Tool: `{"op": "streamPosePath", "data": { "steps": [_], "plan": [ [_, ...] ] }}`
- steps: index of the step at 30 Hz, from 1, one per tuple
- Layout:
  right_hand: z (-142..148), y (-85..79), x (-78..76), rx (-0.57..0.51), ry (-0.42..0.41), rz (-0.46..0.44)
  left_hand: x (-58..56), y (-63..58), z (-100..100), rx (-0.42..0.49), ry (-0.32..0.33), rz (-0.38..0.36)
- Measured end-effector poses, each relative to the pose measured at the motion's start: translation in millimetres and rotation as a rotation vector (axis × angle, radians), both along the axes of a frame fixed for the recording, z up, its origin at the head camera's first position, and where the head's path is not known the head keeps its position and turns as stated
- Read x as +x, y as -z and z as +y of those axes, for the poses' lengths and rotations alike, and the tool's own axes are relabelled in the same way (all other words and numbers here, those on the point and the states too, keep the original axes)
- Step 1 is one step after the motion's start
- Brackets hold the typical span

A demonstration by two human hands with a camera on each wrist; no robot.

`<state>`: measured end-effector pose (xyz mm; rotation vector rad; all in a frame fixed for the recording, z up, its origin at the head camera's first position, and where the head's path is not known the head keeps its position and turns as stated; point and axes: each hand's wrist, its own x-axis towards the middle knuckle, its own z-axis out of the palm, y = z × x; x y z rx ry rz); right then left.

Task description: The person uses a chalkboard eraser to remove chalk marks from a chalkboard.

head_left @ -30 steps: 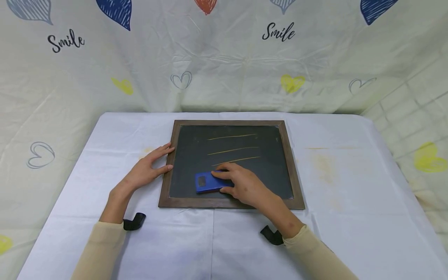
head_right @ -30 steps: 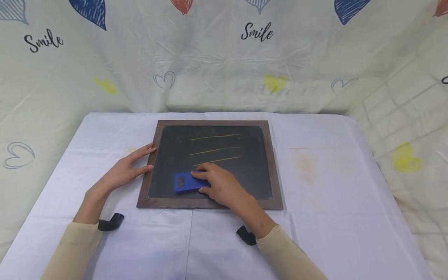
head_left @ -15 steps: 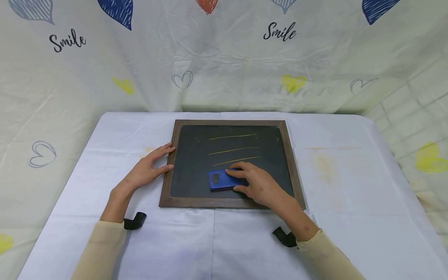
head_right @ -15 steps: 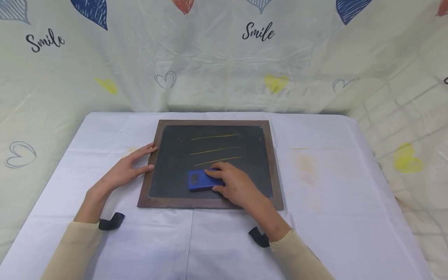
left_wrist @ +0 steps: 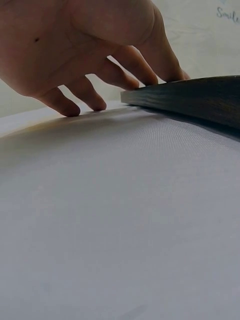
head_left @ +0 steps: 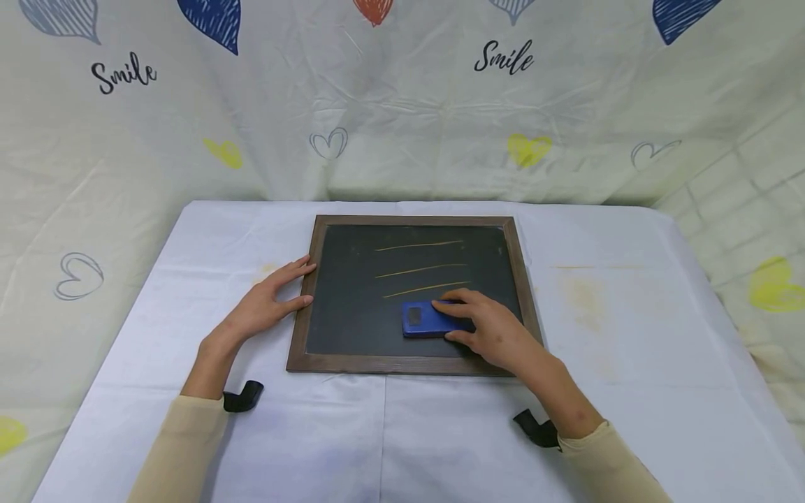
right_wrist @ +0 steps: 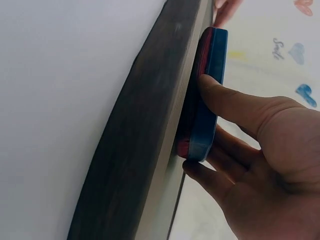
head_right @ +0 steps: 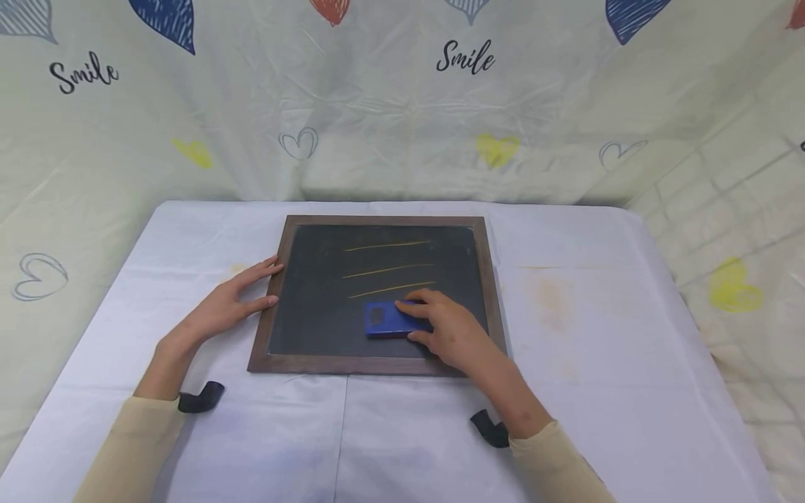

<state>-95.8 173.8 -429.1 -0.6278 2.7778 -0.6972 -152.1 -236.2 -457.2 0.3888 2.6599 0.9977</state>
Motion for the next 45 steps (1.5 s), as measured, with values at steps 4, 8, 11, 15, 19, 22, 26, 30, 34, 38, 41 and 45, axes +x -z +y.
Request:
{"op": "streamPosePath", "data": {
  "steps": [4, 8, 11, 15, 19, 22, 26, 30, 34, 38, 41, 45],
  "plan": [
    [10.9, 0.4, 0.9, -0.008, 0.018, 0.01, -0.7, -0.7, -0.3, -0.005, -0.002, -0.006],
    [23.1, 1.0, 1.8, -0.021, 0.034, 0.013, -1.0, -1.1, 0.1, -0.004, -0.004, -0.008],
    [31.5, 1.6, 1.8, -0.029, 0.049, 0.006, -1.0, -0.8, 0.2, -0.01, -0.001, -0.004],
    [39.8, 2.1, 1.9, -0.022, 0.059, 0.002, -1.5, 0.5, -0.6, -0.019, -0.005, -0.007],
    [44.9, 2.4, 2.4, -0.014, 0.067, 0.006, -1.4, 1.9, -2.0, -0.016, -0.004, -0.011],
    [48.7, 2.8, 2.6, -0.013, 0.074, 0.011, -1.1, 2.7, -2.7, -0.012, 0.003, -0.007],
    [55.3, 1.7, 3.0, -0.016, 0.087, 0.023, -1.0, 3.3, -2.9, -0.008, 0.007, -0.003],
    [61.9, 0.1, 3.6, -0.011, 0.101, 0.027, -1.1, 3.3, -2.5, -0.008, 0.005, -0.006],
    [68.4, -0.1, 3.9, -0.008, 0.119, 0.024, -1.2, 3.3, -2.4, -0.014, 0.004, -0.007],
    [73.0, 0.6, 3.8, -0.019, 0.13, 0.031, -1.9, 3.4, -2.4, -0.015, 0.006, 0.0],
    [74.2, 1.5, 3.8, -0.022, 0.131, 0.033, -1.9, 3.0, -1.7, -0.013, 0.006, 0.001],
    [75.1, 2.8, 3.9, -0.012, 0.132, 0.033, -1.9, 2.7, -1.2, -0.019, 0.009, 0.003]
  ]
}}
